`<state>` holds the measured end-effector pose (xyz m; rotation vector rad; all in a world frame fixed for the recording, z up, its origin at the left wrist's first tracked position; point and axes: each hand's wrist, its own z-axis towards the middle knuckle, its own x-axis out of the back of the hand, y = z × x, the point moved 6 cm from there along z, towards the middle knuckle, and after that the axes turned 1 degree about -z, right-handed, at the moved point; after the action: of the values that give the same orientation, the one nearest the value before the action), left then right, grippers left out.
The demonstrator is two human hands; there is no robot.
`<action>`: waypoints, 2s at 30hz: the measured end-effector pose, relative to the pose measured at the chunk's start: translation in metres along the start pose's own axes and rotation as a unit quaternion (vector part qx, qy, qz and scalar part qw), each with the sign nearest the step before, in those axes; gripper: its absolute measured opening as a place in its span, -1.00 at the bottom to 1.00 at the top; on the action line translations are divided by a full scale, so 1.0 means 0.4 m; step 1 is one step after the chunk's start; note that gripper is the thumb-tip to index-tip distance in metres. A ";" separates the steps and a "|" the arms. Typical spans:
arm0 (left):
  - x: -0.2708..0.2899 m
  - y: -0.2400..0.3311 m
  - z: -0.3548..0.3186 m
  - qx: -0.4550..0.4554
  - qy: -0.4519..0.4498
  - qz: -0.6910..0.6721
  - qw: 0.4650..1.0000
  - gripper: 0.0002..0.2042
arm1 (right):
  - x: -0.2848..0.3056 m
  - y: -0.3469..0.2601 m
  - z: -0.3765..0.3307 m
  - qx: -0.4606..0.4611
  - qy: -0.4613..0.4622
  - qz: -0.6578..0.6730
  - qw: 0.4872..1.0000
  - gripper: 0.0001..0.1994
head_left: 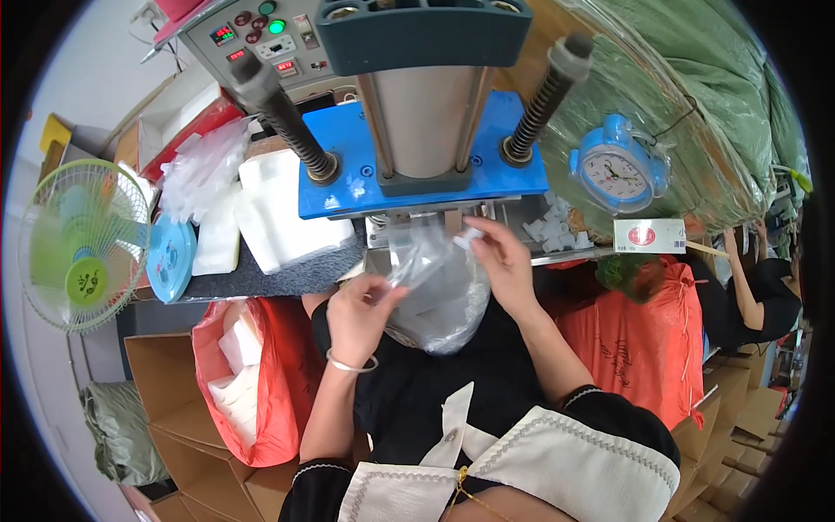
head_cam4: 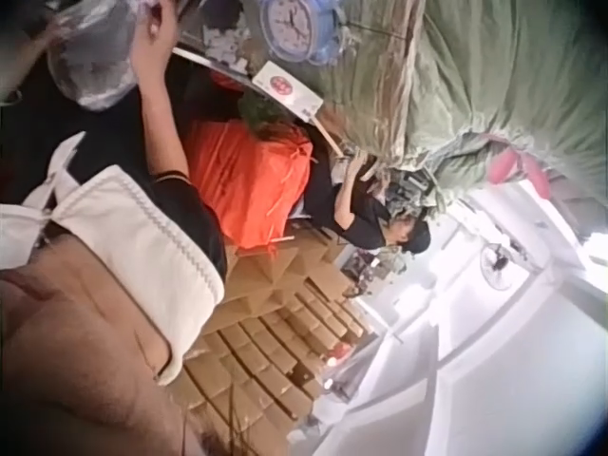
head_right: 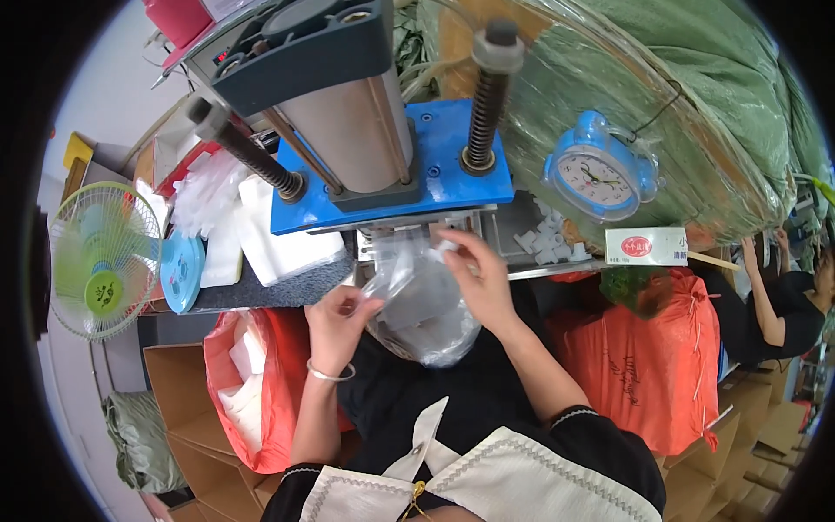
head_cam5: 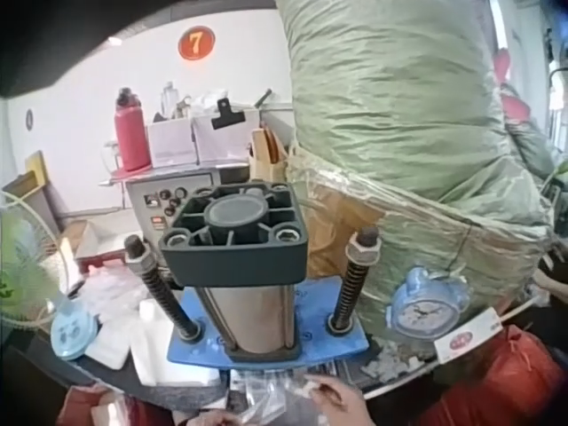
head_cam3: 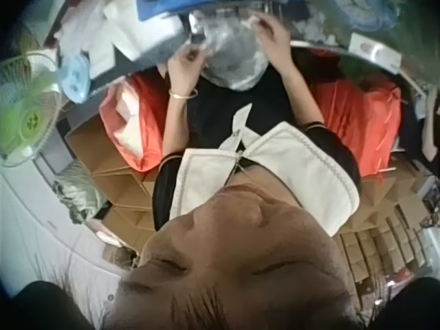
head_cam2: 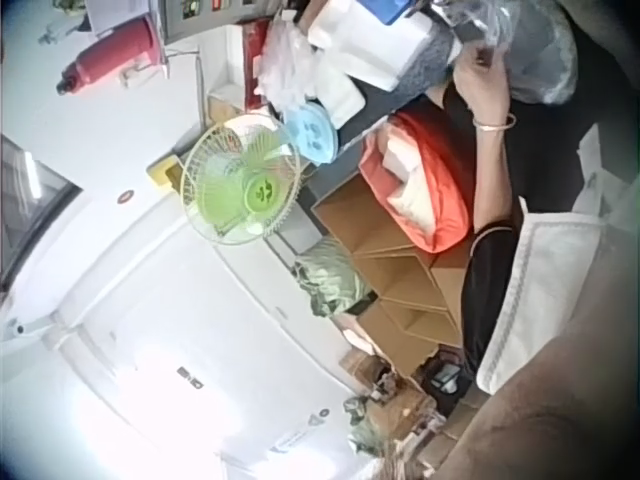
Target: The person operates a heat-sealing machine to package items into plastic bags.
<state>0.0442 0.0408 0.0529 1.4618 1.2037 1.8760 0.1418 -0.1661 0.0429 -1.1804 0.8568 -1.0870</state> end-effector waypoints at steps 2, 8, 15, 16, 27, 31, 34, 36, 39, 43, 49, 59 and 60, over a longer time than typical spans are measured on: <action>-0.061 -0.044 0.008 0.031 -0.037 -0.020 0.999 -0.77 | -0.026 -0.037 0.041 0.033 -0.055 -0.091 0.994 -0.72; -0.192 -0.085 0.013 0.091 -0.078 -0.241 0.963 -0.81 | -0.071 0.091 0.058 -0.084 -0.115 -0.056 0.988 -0.73; -0.185 -0.158 0.106 0.122 -0.079 -0.239 0.960 -0.82 | 0.043 -0.019 0.050 0.098 0.084 -0.393 0.910 -0.78; -0.176 -0.168 0.124 0.122 -0.046 -0.192 0.973 -0.81 | 0.083 -0.032 0.051 0.122 0.110 -0.437 0.884 -0.79; 0.050 -0.027 0.135 -0.119 0.187 0.407 0.886 -0.28 | 0.126 0.088 0.067 -0.022 0.046 -0.568 0.822 -0.86; -0.029 -0.173 0.057 -0.090 0.084 0.420 0.899 -0.30 | 0.123 0.111 0.086 0.048 0.092 -0.484 0.869 -0.82; -0.033 -0.120 -0.026 -0.151 0.116 0.373 0.908 -0.69 | 0.163 0.092 0.068 0.092 0.150 -0.374 0.911 -0.77; 0.027 -0.129 -0.008 -0.098 0.105 0.318 0.937 -0.88 | 0.198 0.099 0.046 0.004 0.166 -0.246 0.955 -0.76; 0.085 -0.007 -0.009 -0.078 0.106 0.213 0.968 -0.85 | 0.166 0.098 0.014 -0.102 0.169 0.001 0.980 -0.77; -0.011 0.023 -0.011 -0.023 -0.009 0.012 1.000 -0.81 | 0.015 0.007 0.006 -0.045 0.056 0.047 0.996 -0.78; -0.152 -0.069 0.000 0.124 -0.074 -0.182 0.973 -0.79 | -0.088 -0.041 0.061 0.086 -0.075 -0.246 0.963 -0.82; -0.197 -0.139 0.129 0.160 -0.101 -0.249 0.950 -0.75 | 0.065 -0.001 0.080 0.104 0.118 -0.455 0.876 -0.84; -0.201 -0.140 0.135 0.155 -0.101 -0.252 0.950 -0.75 | 0.097 -0.009 0.102 0.092 0.125 -0.500 0.852 -0.82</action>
<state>0.1123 0.0244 -0.0341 1.2937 1.6343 1.2097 0.1900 -0.1921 0.0554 -1.3534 0.2525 -2.1556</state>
